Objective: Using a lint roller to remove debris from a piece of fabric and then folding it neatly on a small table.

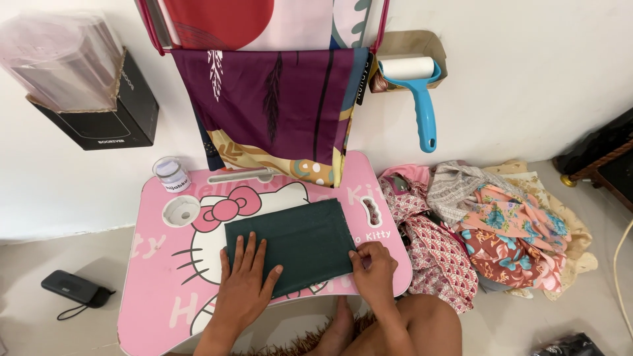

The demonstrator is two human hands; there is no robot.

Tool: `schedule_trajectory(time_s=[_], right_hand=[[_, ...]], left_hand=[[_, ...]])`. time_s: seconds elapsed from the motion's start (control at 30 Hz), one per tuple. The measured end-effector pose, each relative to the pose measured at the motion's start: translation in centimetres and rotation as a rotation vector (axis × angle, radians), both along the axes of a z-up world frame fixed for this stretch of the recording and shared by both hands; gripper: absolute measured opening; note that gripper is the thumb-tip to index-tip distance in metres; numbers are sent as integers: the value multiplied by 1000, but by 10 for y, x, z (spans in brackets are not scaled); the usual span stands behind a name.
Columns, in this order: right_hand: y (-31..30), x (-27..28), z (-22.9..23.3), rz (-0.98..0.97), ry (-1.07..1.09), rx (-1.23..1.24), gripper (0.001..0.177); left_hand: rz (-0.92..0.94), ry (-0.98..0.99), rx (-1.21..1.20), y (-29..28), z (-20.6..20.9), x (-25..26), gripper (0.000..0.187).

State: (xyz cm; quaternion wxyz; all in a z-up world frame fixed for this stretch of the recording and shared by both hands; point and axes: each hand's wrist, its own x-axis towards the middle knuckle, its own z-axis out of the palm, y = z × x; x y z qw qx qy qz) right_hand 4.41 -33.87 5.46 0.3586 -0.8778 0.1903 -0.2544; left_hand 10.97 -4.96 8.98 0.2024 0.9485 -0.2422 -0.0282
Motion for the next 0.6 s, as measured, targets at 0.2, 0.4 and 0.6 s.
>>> schedule_trajectory(time_s=[0.2,0.4,0.6], right_hand=[[0,0,6,43,-64,48,23],[-2,15,18,125,-36,5,23],[57,18,56,171,-118,-475,33]], left_hand=[[31,-2,-55,0,5,7,75],[180,-397,108,-12,-40,-7,71],[522,-208,536,-33,1,-47,85]])
